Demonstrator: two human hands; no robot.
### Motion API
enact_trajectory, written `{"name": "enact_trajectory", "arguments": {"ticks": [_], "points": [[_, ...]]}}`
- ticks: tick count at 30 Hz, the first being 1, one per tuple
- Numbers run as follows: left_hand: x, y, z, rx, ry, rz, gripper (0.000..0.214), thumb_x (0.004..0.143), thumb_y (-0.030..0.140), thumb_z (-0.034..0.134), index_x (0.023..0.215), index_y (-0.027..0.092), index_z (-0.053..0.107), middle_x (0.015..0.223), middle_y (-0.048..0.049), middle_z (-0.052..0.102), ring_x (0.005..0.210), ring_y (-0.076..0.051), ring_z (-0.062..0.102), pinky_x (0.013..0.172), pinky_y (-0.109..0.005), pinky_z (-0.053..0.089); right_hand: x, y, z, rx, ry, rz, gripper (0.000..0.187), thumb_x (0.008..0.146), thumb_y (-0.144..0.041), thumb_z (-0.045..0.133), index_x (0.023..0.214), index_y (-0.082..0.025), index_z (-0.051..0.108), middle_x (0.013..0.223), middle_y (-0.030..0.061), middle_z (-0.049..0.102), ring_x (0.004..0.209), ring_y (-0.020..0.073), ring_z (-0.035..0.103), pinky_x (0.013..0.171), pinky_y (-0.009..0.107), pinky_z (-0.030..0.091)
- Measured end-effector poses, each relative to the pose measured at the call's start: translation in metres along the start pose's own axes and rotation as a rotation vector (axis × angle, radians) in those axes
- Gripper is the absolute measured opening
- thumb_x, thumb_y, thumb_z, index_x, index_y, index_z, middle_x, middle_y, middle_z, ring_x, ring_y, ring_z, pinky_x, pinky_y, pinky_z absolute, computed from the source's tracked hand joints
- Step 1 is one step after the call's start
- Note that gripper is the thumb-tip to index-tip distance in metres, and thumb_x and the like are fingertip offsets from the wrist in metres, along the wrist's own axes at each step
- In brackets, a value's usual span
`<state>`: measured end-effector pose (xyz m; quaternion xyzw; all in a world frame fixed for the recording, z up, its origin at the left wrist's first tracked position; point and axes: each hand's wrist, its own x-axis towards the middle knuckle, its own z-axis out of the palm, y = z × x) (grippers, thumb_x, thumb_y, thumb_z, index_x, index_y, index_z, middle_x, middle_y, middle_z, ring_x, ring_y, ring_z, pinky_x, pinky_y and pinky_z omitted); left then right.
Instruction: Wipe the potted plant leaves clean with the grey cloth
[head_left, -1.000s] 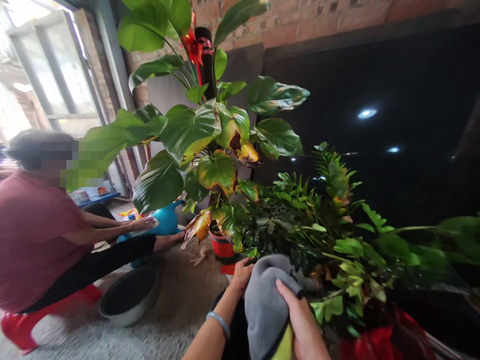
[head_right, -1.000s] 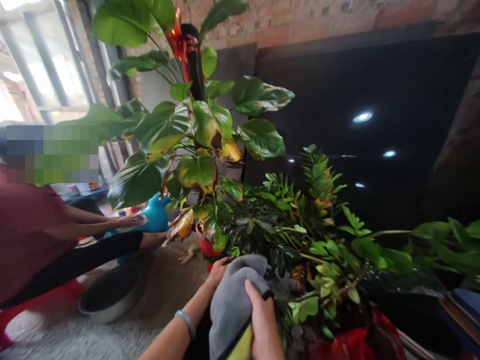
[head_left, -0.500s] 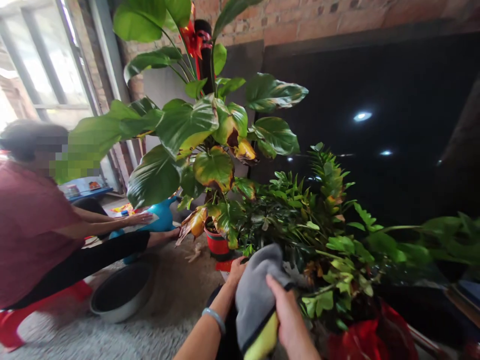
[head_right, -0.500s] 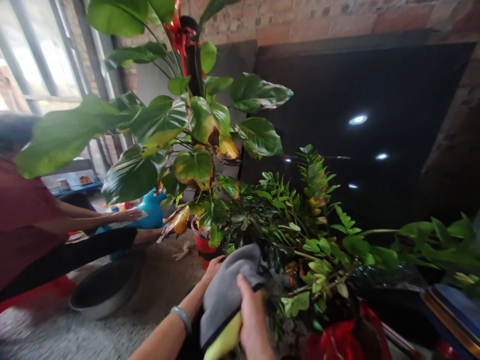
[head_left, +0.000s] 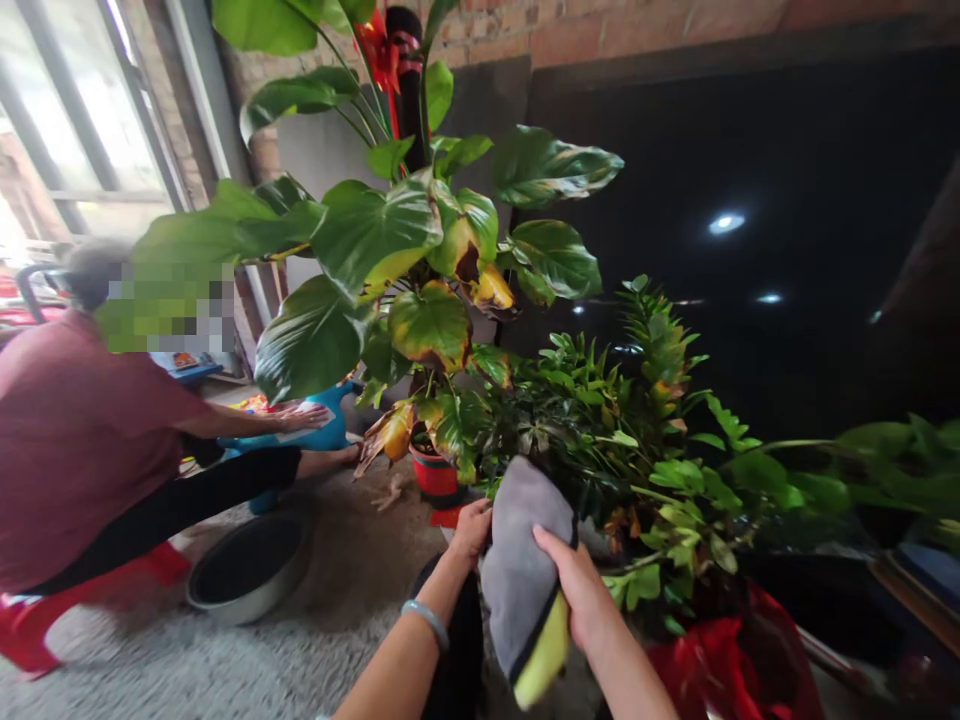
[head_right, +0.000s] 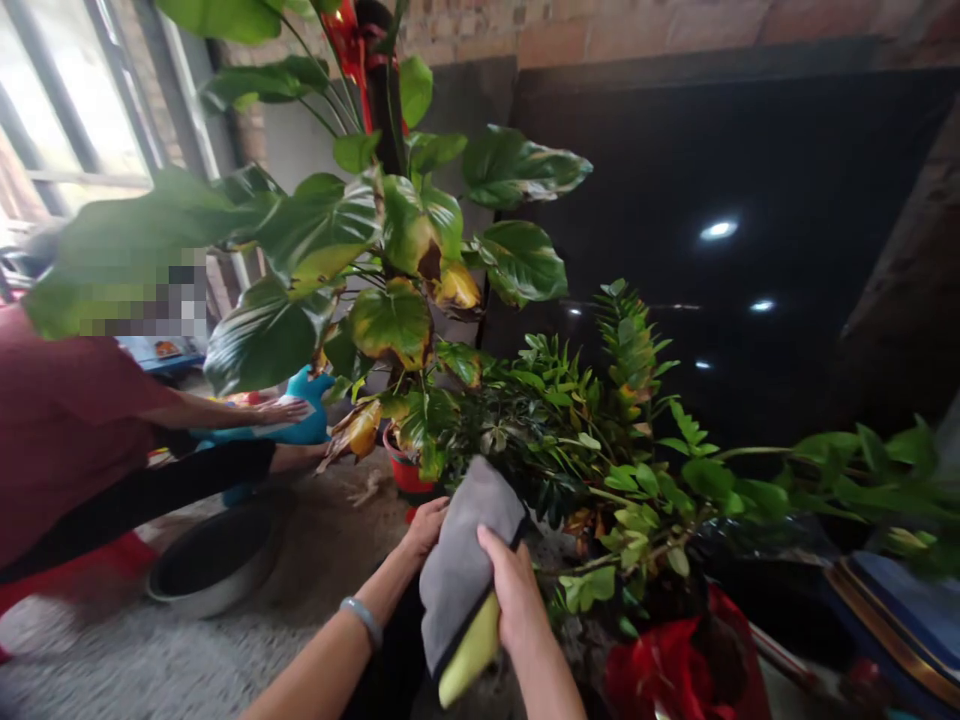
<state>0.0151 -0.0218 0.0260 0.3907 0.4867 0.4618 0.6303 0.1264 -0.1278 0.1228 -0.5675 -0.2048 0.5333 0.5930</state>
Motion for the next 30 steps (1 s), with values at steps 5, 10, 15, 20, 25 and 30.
{"name": "enact_trajectory", "arguments": {"ticks": [5,10,15,20,25,30], "points": [[-0.001,0.006,0.006,-0.055,-0.011,-0.014,0.022,0.055,0.021,0.078,0.054,0.015,0.057,0.039,0.0096,0.041,0.036,-0.005,0.034,0.039,-0.020,0.023,-0.028,-0.040,-0.029,0.104,0.240,-0.206,0.062,0.044,-0.045,0.082,0.096,-0.013,0.068,0.091,0.0105,0.074,0.090,0.0329,0.068,0.074,0.042,0.056],[-0.006,0.006,0.013,-0.072,0.020,0.018,0.015,0.052,0.018,0.075,0.054,0.015,0.060,0.044,0.0063,0.051,0.043,-0.007,0.043,0.045,-0.020,0.032,0.001,-0.095,-0.010,0.342,0.436,-0.343,0.057,0.051,-0.035,0.077,0.104,-0.018,0.066,0.113,0.0050,0.070,0.110,0.0237,0.061,0.088,0.030,0.052],[-0.004,0.009,0.011,-0.081,0.029,0.025,0.009,0.052,0.012,0.070,0.055,0.016,0.062,0.049,0.0037,0.058,0.055,-0.012,0.055,0.057,-0.022,0.042,0.007,-0.027,-0.008,0.268,0.139,0.074,0.037,0.045,-0.030,0.078,0.076,-0.013,0.069,0.079,0.0134,0.074,0.099,0.0369,0.066,0.079,0.045,0.057],[-0.001,0.005,0.010,-0.091,-0.020,-0.007,0.009,0.051,0.017,0.072,0.055,0.016,0.064,0.048,0.0027,0.059,0.052,-0.012,0.053,0.053,-0.023,0.041,-0.030,-0.018,-0.027,0.216,0.215,-0.095,0.058,0.043,-0.041,0.083,0.094,-0.016,0.069,0.093,0.0074,0.075,0.102,0.0329,0.065,0.085,0.044,0.055],[-0.001,0.002,0.012,-0.093,-0.034,0.016,0.018,0.048,0.025,0.076,0.059,0.015,0.066,0.047,0.0035,0.057,0.049,-0.011,0.049,0.051,-0.023,0.039,0.002,-0.082,-0.027,0.289,0.547,-0.435,0.062,0.045,-0.038,0.082,0.102,-0.018,0.067,0.117,0.0053,0.068,0.114,0.0267,0.059,0.098,0.036,0.048],[-0.002,0.002,0.012,-0.109,-0.045,0.047,0.026,0.045,0.033,0.079,0.057,0.015,0.065,0.046,0.0034,0.055,0.047,-0.011,0.046,0.048,-0.023,0.035,0.022,-0.035,-0.017,0.304,0.229,-0.038,0.041,0.041,-0.032,0.080,0.077,-0.016,0.068,0.088,0.0121,0.075,0.098,0.0361,0.066,0.080,0.046,0.057]]}}
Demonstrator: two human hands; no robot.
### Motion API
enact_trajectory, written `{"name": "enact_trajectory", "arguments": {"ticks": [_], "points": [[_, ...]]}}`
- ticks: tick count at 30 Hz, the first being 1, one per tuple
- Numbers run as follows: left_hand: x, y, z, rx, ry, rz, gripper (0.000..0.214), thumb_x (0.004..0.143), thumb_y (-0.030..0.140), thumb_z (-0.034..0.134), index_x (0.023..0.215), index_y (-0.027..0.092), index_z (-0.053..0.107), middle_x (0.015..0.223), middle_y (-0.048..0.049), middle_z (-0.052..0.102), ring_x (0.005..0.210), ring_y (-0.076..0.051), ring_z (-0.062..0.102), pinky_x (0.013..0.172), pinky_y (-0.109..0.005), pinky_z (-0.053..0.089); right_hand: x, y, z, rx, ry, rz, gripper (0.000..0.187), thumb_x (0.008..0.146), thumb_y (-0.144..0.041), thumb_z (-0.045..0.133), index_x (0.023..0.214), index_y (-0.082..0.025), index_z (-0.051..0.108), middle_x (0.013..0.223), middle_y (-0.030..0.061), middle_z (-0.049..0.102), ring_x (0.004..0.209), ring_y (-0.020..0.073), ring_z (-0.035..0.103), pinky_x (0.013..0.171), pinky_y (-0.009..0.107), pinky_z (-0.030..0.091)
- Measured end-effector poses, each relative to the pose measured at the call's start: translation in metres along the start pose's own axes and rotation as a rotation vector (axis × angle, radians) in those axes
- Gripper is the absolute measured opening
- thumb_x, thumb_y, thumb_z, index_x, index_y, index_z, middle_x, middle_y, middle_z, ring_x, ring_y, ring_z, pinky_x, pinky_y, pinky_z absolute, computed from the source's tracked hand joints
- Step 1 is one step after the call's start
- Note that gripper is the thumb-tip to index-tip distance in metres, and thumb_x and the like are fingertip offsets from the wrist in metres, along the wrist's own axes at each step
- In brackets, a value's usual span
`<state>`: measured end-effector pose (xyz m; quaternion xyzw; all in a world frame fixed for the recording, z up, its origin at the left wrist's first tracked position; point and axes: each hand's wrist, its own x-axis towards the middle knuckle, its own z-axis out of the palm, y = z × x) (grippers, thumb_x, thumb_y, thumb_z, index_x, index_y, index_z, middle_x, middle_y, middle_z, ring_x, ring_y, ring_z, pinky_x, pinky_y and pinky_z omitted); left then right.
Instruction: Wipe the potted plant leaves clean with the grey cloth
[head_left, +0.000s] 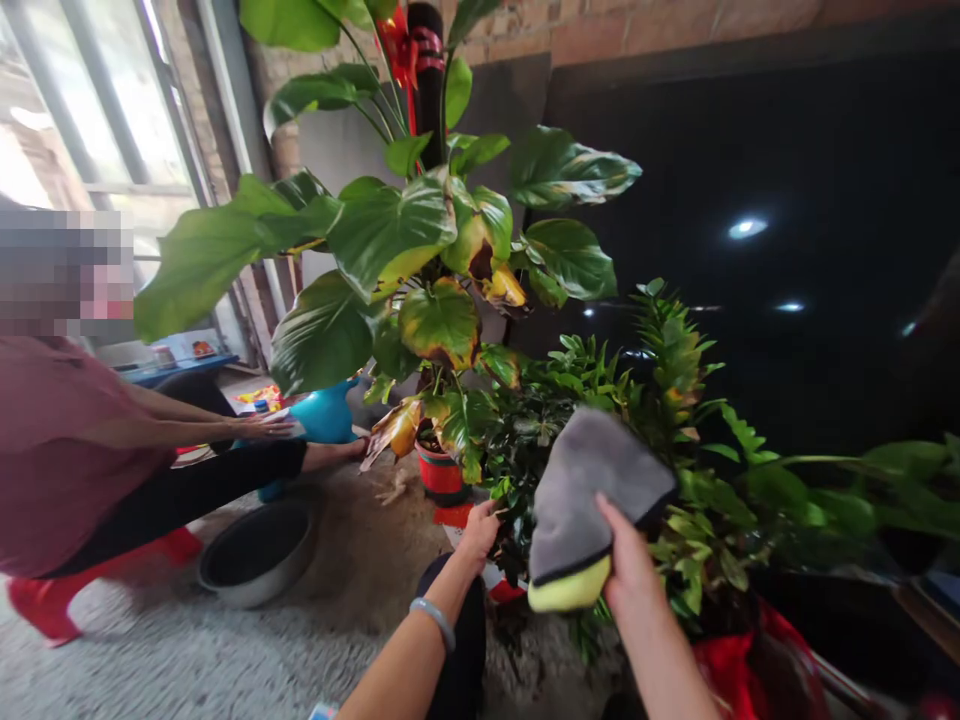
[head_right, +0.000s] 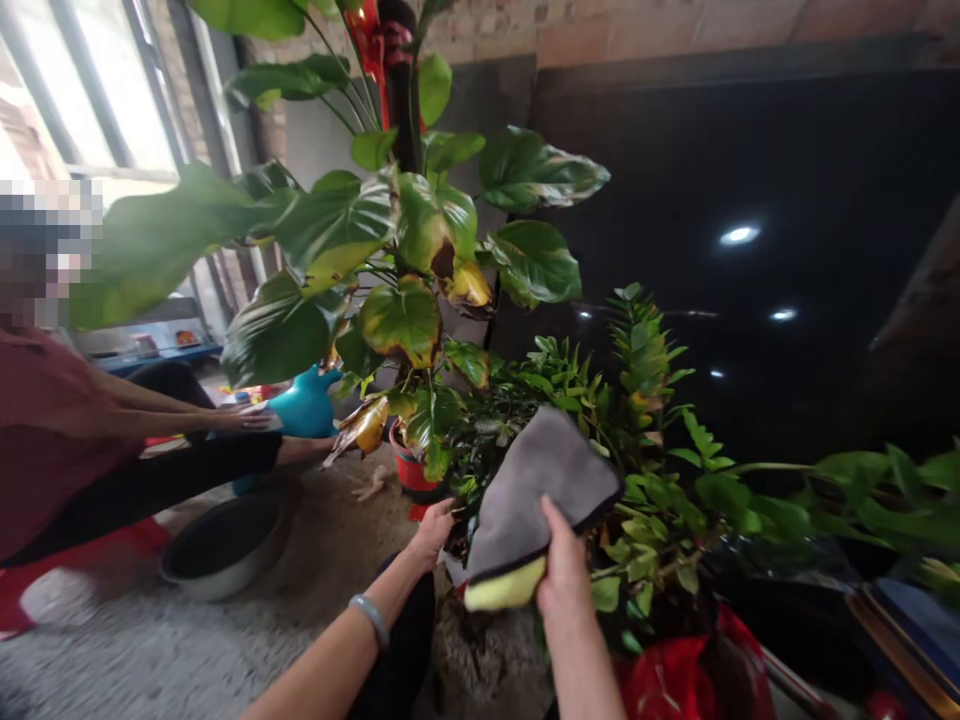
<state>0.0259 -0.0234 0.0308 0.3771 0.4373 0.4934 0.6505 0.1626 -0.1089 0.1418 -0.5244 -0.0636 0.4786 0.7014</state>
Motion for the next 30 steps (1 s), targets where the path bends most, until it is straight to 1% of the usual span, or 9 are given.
{"name": "enact_trajectory", "arguments": {"ticks": [4,7,10,14,16,19,22,26,30], "points": [[0.000,0.001,-0.001,-0.031,-0.042,0.006,0.030,0.043,0.035,0.081,0.058,0.015,0.065,0.048,0.0026,0.057,0.050,-0.011,0.049,0.050,-0.023,0.036,-0.033,0.032,-0.027,-0.150,-0.081,-0.017,0.053,0.043,-0.041,0.082,0.089,-0.018,0.070,0.096,0.0089,0.075,0.100,0.0347,0.066,0.080,0.044,0.057],[0.000,0.000,-0.001,-0.039,-0.014,0.011,0.032,0.041,0.036,0.082,0.056,0.014,0.065,0.047,0.0039,0.054,0.048,-0.009,0.045,0.049,-0.022,0.034,-0.045,-0.001,-0.027,-0.153,0.098,-0.272,0.068,0.048,-0.051,0.080,0.106,-0.017,0.067,0.113,0.0097,0.070,0.105,0.0333,0.063,0.082,0.041,0.056],[-0.001,-0.001,-0.001,-0.034,0.003,-0.008,0.033,0.042,0.038,0.080,0.058,0.014,0.065,0.044,0.0054,0.050,0.045,-0.008,0.041,0.046,-0.022,0.032,-0.025,-0.042,-0.005,-0.078,0.313,-0.470,0.072,0.052,-0.052,0.078,0.114,-0.017,0.063,0.124,0.0099,0.064,0.114,0.0310,0.059,0.089,0.038,0.053],[-0.002,0.001,-0.002,-0.016,-0.013,-0.028,0.027,0.046,0.033,0.077,0.060,0.015,0.066,0.044,0.0059,0.050,0.043,-0.008,0.041,0.044,-0.022,0.032,0.004,-0.030,0.015,-0.086,0.134,-0.187,0.046,0.051,-0.044,0.076,0.086,-0.016,0.069,0.096,0.0119,0.074,0.109,0.0340,0.061,0.083,0.042,0.056],[-0.002,0.004,-0.003,-0.004,-0.032,-0.020,0.020,0.047,0.028,0.075,0.058,0.016,0.065,0.044,0.0053,0.051,0.045,-0.009,0.044,0.046,-0.022,0.034,0.000,0.003,0.007,-0.113,-0.006,-0.020,0.037,0.047,-0.040,0.076,0.074,-0.017,0.068,0.080,0.0123,0.074,0.103,0.0370,0.064,0.079,0.046,0.057],[-0.001,0.007,-0.003,0.011,-0.052,0.011,0.013,0.048,0.021,0.072,0.055,0.017,0.063,0.047,0.0035,0.056,0.051,-0.011,0.049,0.050,-0.022,0.038,-0.027,0.039,-0.017,-0.165,-0.150,0.085,0.042,0.045,-0.041,0.079,0.079,-0.018,0.070,0.083,0.0093,0.075,0.103,0.0350,0.065,0.082,0.044,0.056],[0.000,0.005,-0.003,0.013,-0.041,-0.015,0.010,0.051,0.019,0.068,0.058,0.016,0.062,0.049,0.0040,0.056,0.049,-0.010,0.048,0.049,-0.021,0.037,-0.049,0.021,-0.028,-0.146,-0.047,-0.023,0.054,0.044,-0.044,0.081,0.090,-0.016,0.071,0.093,0.0094,0.075,0.101,0.0345,0.065,0.081,0.044,0.056],[-0.001,0.000,-0.002,0.031,-0.011,-0.064,0.008,0.053,0.018,0.064,0.060,0.018,0.059,0.045,0.0056,0.052,0.044,-0.009,0.044,0.045,-0.021,0.034,-0.033,-0.039,-0.003,-0.001,0.250,-0.327,0.058,0.049,-0.041,0.079,0.101,-0.017,0.067,0.111,0.0081,0.071,0.108,0.0292,0.062,0.085,0.036,0.055],[-0.001,-0.002,-0.003,0.036,0.010,-0.048,0.008,0.054,0.017,0.063,0.061,0.017,0.061,0.048,0.0055,0.053,0.047,-0.010,0.047,0.047,-0.022,0.036,-0.004,-0.024,0.013,-0.040,0.099,-0.135,0.045,0.049,-0.037,0.077,0.088,-0.017,0.068,0.105,0.0096,0.073,0.111,0.0302,0.061,0.088,0.038,0.054]]}}
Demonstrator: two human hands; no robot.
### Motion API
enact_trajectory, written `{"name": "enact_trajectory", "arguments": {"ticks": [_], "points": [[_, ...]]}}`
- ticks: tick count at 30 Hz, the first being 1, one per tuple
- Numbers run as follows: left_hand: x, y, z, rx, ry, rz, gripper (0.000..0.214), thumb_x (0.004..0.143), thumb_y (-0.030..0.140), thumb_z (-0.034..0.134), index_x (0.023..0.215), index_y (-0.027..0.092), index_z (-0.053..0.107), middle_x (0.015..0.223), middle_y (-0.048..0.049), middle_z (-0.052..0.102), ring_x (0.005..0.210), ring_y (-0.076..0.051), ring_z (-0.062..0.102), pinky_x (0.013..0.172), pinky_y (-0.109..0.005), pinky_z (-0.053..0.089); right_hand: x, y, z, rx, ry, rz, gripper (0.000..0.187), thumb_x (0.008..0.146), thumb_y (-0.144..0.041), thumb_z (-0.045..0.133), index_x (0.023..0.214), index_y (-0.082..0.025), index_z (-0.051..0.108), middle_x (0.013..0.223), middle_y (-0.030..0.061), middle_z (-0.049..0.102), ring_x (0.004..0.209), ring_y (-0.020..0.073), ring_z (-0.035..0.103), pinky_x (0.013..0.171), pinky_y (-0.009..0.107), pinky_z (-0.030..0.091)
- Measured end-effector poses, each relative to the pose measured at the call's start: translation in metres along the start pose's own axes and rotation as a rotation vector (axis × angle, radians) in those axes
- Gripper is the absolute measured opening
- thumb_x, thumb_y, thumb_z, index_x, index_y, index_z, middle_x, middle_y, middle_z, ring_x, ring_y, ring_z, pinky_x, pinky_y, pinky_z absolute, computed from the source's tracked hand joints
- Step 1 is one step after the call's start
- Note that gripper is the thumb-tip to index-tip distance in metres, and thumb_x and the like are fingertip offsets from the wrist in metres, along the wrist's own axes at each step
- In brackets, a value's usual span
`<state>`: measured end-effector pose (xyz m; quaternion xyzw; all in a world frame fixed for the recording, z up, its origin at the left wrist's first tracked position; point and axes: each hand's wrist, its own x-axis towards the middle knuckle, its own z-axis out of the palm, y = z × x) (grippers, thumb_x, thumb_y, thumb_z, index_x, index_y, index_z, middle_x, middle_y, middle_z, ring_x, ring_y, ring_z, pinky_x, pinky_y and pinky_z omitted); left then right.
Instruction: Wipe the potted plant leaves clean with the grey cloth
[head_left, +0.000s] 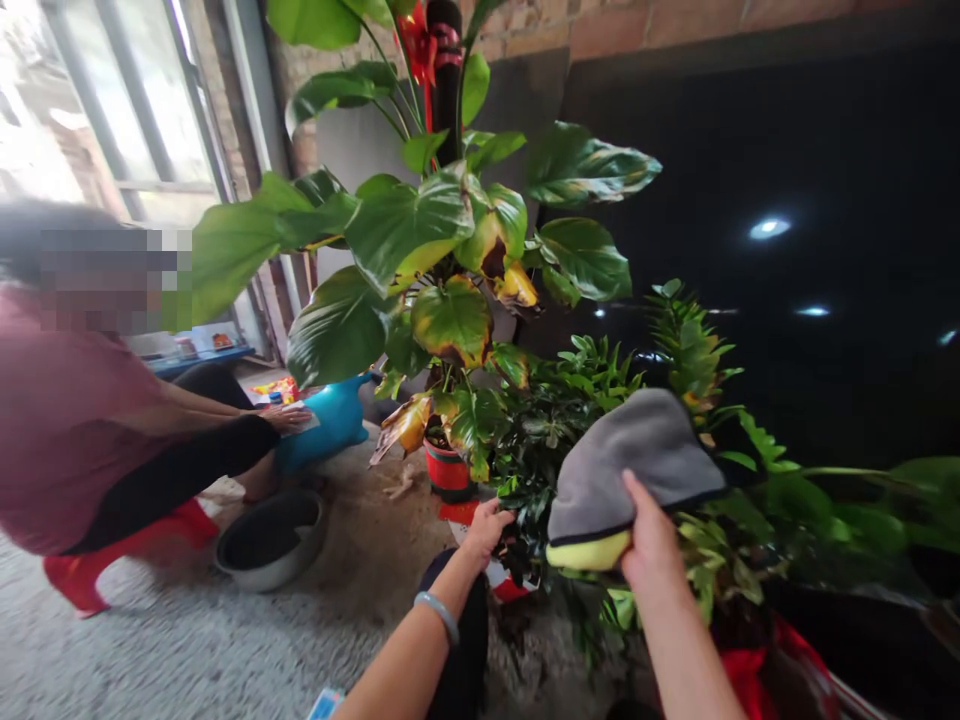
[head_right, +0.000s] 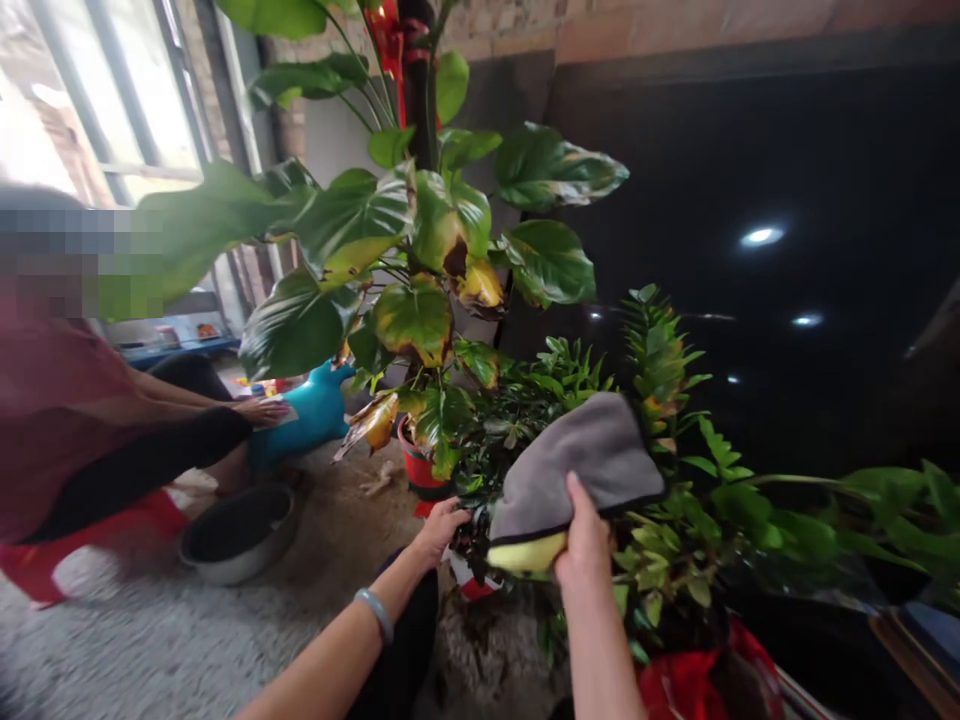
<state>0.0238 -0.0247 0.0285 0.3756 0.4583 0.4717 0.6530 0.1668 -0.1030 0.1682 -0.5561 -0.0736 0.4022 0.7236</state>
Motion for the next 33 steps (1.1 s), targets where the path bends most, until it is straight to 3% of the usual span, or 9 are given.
{"name": "enact_trajectory", "arguments": {"ticks": [3,6,10,12,14,18,20,26,33], "points": [[0.001,0.002,-0.003,-0.015,-0.016,0.023,0.012,0.053,0.015,0.062,0.065,0.017,0.064,0.053,0.0037,0.058,0.055,-0.013,0.052,0.054,-0.024,0.041,-0.003,0.056,-0.020,-0.140,-0.210,0.153,0.041,0.045,-0.042,0.079,0.076,-0.017,0.069,0.088,0.0119,0.075,0.113,0.0374,0.059,0.092,0.048,0.050],[0.001,0.009,-0.008,-0.051,0.089,0.087,0.021,0.049,0.008,0.062,0.067,0.016,0.065,0.066,-0.0007,0.067,0.072,-0.018,0.061,0.069,-0.027,0.047,-0.013,0.093,-0.053,-0.358,-0.299,0.045,0.047,0.044,-0.050,0.082,0.078,-0.020,0.069,0.095,0.0094,0.075,0.122,0.0358,0.052,0.106,0.046,0.037],[-0.020,0.018,-0.013,-0.193,0.395,0.235,0.040,0.049,0.008,0.068,0.088,0.016,0.067,0.106,-0.0103,0.069,0.107,-0.024,0.059,0.091,-0.029,0.044,-0.022,0.083,-0.071,-0.347,-0.334,-0.009,0.059,0.044,-0.051,0.083,0.092,-0.018,0.070,0.102,0.0096,0.073,0.116,0.0351,0.057,0.103,0.044,0.040],[-0.042,0.021,-0.009,-0.247,0.412,0.240,0.046,0.052,0.018,0.074,0.098,0.016,0.066,0.120,-0.0133,0.065,0.115,-0.027,0.056,0.095,-0.031,0.043,-0.026,0.067,-0.066,-0.289,-0.289,-0.012,0.064,0.040,-0.048,0.083,0.094,-0.017,0.068,0.098,0.0090,0.074,0.109,0.0353,0.061,0.096,0.044,0.045],[-0.068,0.023,0.001,-0.274,0.288,0.193,0.054,0.054,0.030,0.078,0.106,0.017,0.066,0.125,-0.0139,0.063,0.118,-0.029,0.054,0.096,-0.033,0.043,-0.030,0.055,-0.055,-0.263,-0.231,-0.029,0.063,0.036,-0.045,0.082,0.090,-0.017,0.067,0.091,0.0085,0.074,0.099,0.0358,0.064,0.088,0.045,0.048],[-0.115,0.028,0.028,-0.351,-0.180,0.053,0.072,0.053,0.047,0.082,0.117,0.020,0.065,0.121,-0.0112,0.066,0.114,-0.033,0.057,0.095,-0.038,0.044,-0.040,0.047,-0.038,-0.215,-0.208,-0.025,0.052,0.033,-0.038,0.078,0.080,-0.018,0.064,0.075,0.0052,0.072,0.082,0.0332,0.065,0.075,0.042,0.051],[-0.129,0.031,0.036,-0.386,-0.295,0.000,0.075,0.051,0.051,0.082,0.118,0.020,0.065,0.114,-0.0105,0.069,0.111,-0.033,0.060,0.094,-0.039,0.045,-0.044,0.047,-0.034,-0.178,-0.198,-0.054,0.049,0.037,-0.041,0.076,0.079,-0.019,0.064,0.075,0.0042,0.071,0.085,0.0321,0.065,0.075,0.040,0.050],[-0.140,0.040,0.031,-0.337,-0.400,-0.055,0.088,0.044,0.046,0.085,0.124,0.021,0.060,0.104,-0.0093,0.071,0.101,-0.032,0.064,0.090,-0.039,0.048,-0.042,0.050,-0.038,-0.130,-0.210,-0.113,0.052,0.045,-0.051,0.074,0.086,-0.021,0.066,0.093,0.0050,0.072,0.100,0.0308,0.061,0.087,0.039,0.047],[-0.141,0.039,0.028,-0.348,-0.364,-0.045,0.086,0.041,0.041,0.085,0.121,0.022,0.060,0.101,-0.0081,0.071,0.098,-0.032,0.065,0.087,-0.038,0.049,-0.032,0.058,-0.044,-0.298,-0.342,-0.083,0.029,0.041,-0.040,0.066,0.064,-0.023,0.063,0.067,0.0030,0.067,0.080,0.0305,0.061,0.078,0.041,0.047]]}}
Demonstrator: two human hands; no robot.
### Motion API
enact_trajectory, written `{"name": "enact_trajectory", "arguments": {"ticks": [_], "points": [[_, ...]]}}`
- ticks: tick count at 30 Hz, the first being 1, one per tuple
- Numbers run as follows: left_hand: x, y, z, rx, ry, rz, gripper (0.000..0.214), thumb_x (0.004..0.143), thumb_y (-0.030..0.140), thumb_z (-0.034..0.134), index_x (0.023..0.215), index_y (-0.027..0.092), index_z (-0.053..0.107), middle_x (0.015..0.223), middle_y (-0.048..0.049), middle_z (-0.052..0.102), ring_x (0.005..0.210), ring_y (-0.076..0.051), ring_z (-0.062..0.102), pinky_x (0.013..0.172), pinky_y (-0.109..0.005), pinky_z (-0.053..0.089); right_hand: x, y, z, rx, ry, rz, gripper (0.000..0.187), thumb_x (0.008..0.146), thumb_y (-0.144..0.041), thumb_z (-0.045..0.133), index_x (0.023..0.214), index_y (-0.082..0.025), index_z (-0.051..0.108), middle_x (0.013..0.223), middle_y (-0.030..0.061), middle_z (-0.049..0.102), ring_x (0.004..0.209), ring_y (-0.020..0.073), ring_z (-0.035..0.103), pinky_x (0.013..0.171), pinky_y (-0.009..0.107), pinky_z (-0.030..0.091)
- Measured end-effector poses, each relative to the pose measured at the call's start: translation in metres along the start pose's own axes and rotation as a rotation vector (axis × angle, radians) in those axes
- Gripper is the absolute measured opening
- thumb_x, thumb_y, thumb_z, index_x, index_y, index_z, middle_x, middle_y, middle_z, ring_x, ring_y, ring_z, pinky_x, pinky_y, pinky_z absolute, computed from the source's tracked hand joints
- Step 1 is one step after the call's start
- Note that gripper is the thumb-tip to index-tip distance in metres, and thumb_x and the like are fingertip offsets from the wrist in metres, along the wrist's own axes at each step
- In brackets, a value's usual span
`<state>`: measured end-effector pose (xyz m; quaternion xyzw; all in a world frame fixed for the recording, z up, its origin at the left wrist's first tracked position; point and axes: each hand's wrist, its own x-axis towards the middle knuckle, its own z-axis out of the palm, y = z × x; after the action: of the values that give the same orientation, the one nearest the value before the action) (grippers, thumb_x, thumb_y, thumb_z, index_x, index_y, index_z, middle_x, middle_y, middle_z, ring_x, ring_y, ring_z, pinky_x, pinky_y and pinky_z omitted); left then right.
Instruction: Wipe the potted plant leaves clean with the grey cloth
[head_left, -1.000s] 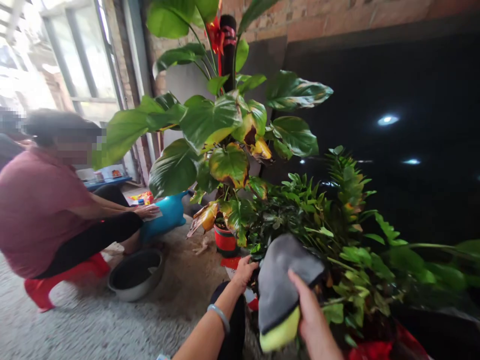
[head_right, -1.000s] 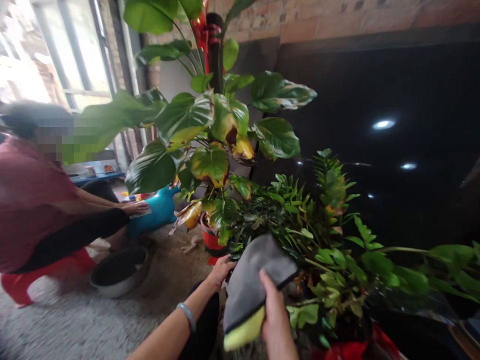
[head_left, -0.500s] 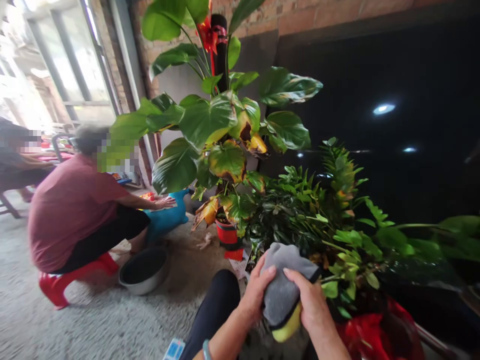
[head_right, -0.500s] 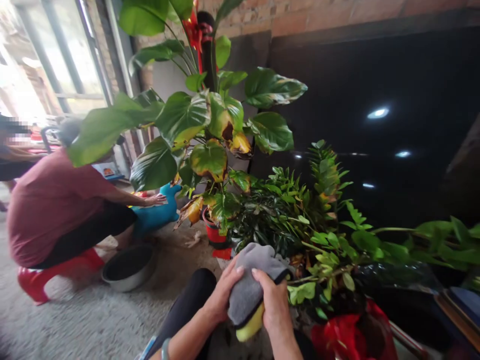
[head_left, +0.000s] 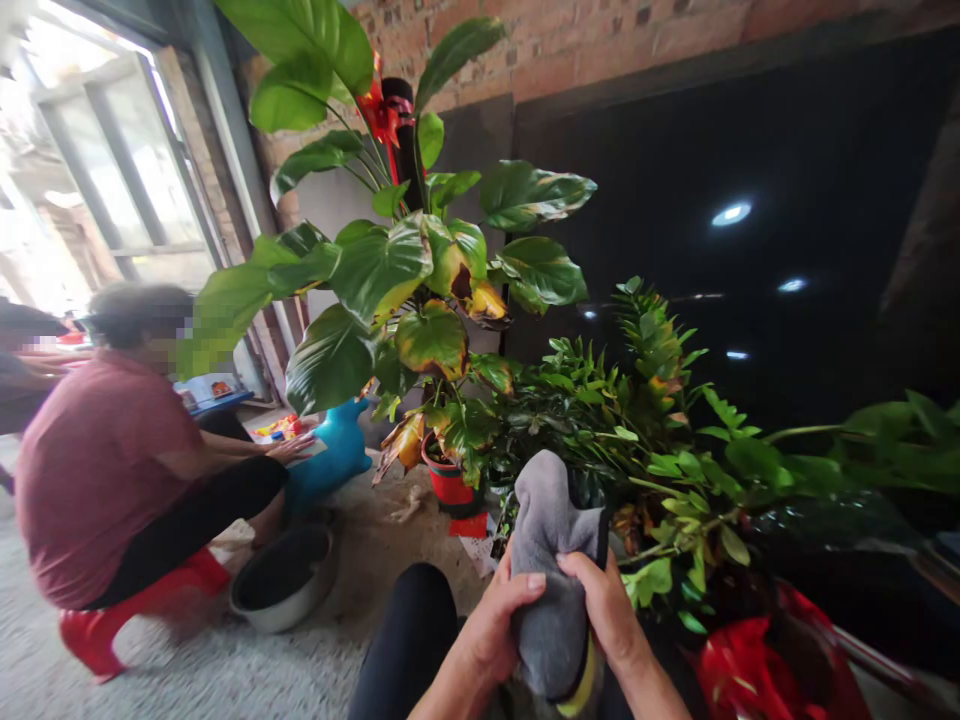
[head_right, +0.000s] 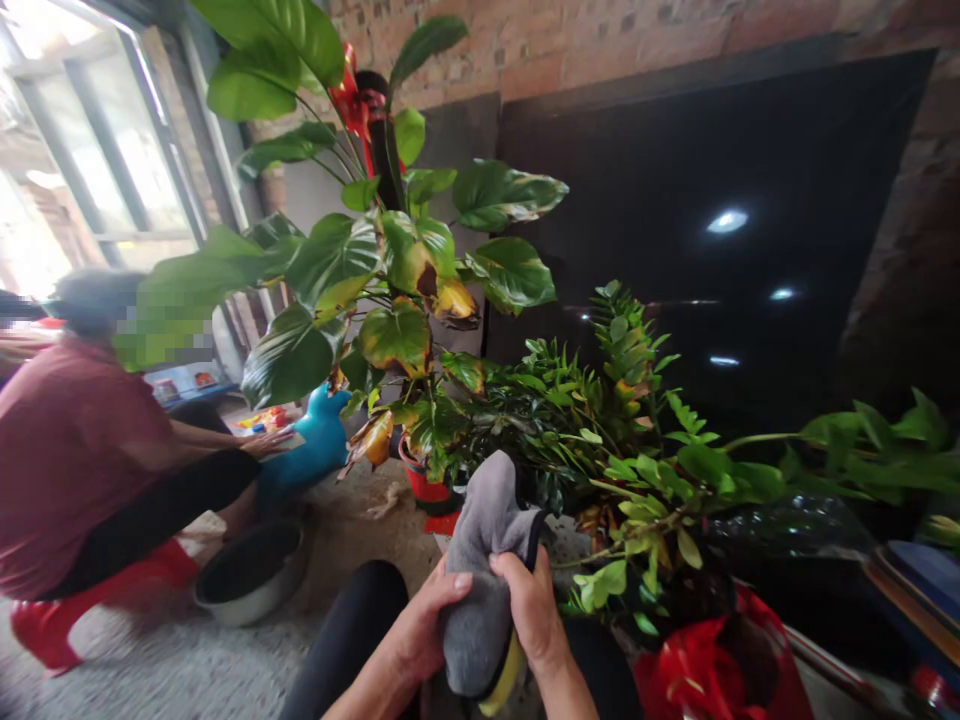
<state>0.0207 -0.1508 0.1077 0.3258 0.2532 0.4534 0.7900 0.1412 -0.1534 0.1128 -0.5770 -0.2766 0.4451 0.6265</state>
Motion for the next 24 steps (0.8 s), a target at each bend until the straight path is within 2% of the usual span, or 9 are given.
{"name": "enact_trajectory", "arguments": {"ticks": [3,7,11,13,16,21,24], "points": [[0.001,-0.002,0.001,0.011,-0.009,0.020,0.084,0.043,0.042,0.085,0.119,0.020,0.060,0.099,-0.0090,0.070,0.095,-0.031,0.065,0.085,-0.038,0.050,0.001,-0.003,0.003,0.059,0.043,-0.035,0.034,0.042,-0.044,0.069,0.068,-0.022,0.065,0.072,0.0032,0.069,0.082,0.0308,0.062,0.077,0.040,0.047],[0.001,0.000,0.006,0.066,0.000,0.040,0.082,0.044,0.043,0.085,0.119,0.021,0.059,0.101,-0.0081,0.069,0.099,-0.030,0.063,0.085,-0.036,0.049,0.002,-0.003,0.008,0.123,0.123,-0.130,0.049,0.050,-0.058,0.072,0.082,-0.021,0.067,0.091,0.0067,0.074,0.097,0.0319,0.063,0.085,0.039,0.047],[0.002,0.003,0.009,0.077,0.021,0.023,0.074,0.043,0.040,0.085,0.111,0.022,0.062,0.100,-0.0072,0.069,0.097,-0.029,0.063,0.083,-0.035,0.049,0.003,0.004,0.008,0.074,0.167,-0.044,0.059,0.050,-0.066,0.071,0.086,-0.020,0.067,0.094,0.0107,0.074,0.100,0.0344,0.065,0.084,0.040,0.049],[0.003,0.004,0.009,0.097,0.056,0.028,0.069,0.041,0.035,0.084,0.105,0.021,0.064,0.094,-0.0059,0.069,0.089,-0.026,0.063,0.077,-0.033,0.049,0.004,0.008,0.007,0.077,0.155,0.003,0.058,0.050,-0.067,0.071,0.085,-0.020,0.068,0.093,0.0102,0.074,0.103,0.0346,0.064,0.084,0.040,0.050],[0.006,0.004,0.007,0.111,0.112,0.032,0.061,0.041,0.029,0.082,0.099,0.020,0.065,0.084,-0.0034,0.069,0.076,-0.021,0.062,0.069,-0.029,0.048,0.004,0.010,0.004,0.075,0.061,0.051,0.057,0.051,-0.066,0.072,0.084,-0.019,0.069,0.087,0.0096,0.074,0.100,0.0353,0.065,0.082,0.042,0.051],[0.009,0.002,-0.001,0.118,0.134,0.015,0.056,0.040,0.027,0.080,0.094,0.019,0.066,0.075,-0.0027,0.068,0.069,-0.021,0.061,0.067,-0.031,0.048,0.003,-0.003,-0.007,-0.019,-0.057,0.001,0.056,0.045,-0.061,0.076,0.079,-0.017,0.072,0.083,0.0098,0.074,0.091,0.0336,0.066,0.081,0.041,0.050],[0.010,0.003,-0.007,0.130,0.122,0.018,0.056,0.042,0.027,0.081,0.096,0.018,0.067,0.077,-0.0044,0.069,0.069,-0.022,0.062,0.065,-0.032,0.048,0.015,-0.011,-0.014,-0.089,-0.032,-0.019,0.054,0.042,-0.059,0.075,0.077,-0.018,0.072,0.083,0.0088,0.073,0.087,0.0316,0.065,0.073,0.038,0.050]]}}
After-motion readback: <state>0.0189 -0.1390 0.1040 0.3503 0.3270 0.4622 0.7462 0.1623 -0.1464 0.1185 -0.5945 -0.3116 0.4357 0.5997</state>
